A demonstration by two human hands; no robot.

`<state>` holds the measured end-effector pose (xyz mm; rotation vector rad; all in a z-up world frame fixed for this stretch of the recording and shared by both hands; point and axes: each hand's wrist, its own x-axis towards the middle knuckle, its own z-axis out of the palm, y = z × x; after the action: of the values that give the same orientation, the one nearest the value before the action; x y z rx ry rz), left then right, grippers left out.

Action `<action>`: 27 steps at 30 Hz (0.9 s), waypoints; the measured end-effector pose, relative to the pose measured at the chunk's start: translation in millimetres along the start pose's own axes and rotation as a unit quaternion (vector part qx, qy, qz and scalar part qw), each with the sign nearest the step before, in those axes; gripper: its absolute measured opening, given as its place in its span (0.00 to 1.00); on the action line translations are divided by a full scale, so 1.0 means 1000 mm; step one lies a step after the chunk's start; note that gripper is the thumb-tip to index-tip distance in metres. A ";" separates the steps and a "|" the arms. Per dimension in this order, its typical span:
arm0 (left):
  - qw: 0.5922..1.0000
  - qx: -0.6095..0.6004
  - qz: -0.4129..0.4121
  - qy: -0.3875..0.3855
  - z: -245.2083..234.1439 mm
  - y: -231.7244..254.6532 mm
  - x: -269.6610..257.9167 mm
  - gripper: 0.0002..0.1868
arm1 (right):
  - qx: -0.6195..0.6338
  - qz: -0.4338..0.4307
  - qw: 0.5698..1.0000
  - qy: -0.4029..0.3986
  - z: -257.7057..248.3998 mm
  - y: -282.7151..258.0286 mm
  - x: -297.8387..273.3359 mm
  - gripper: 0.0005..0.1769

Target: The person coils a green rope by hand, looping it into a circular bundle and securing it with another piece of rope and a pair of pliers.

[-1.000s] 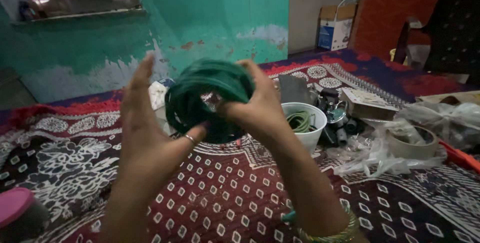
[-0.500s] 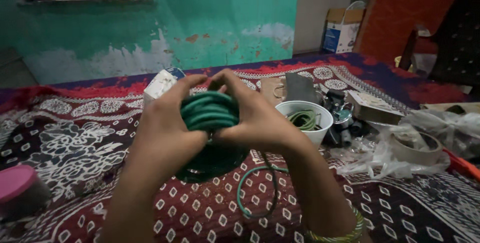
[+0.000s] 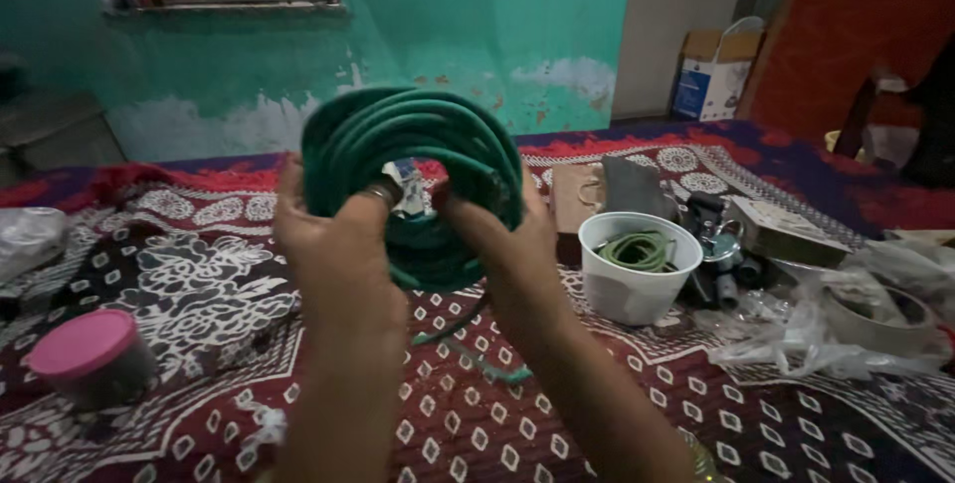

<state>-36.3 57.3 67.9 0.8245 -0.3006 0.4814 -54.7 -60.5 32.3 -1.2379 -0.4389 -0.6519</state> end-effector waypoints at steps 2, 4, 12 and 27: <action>0.993 -0.040 -0.084 0.072 0.002 -0.008 -0.005 0.37 | 0.091 -0.004 0.996 -0.009 0.000 -0.003 0.001 0.27; 0.991 -0.082 -0.079 0.072 0.005 -0.020 -0.013 0.35 | 0.091 0.005 0.996 0.005 -0.004 -0.006 0.003 0.26; 0.970 -0.188 -0.122 -0.097 0.002 -0.048 -0.019 0.29 | 0.036 -0.013 0.999 0.005 -0.039 -0.019 0.024 0.27; 0.743 0.486 0.027 -0.459 0.010 0.024 -0.026 0.57 | -0.405 -0.036 0.864 -0.295 -0.062 -0.077 0.018 0.41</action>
<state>-71.6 56.3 78.5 2.0930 -1.0394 0.2134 -95.3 -138.5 82.2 -2.2614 -0.7605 -0.5160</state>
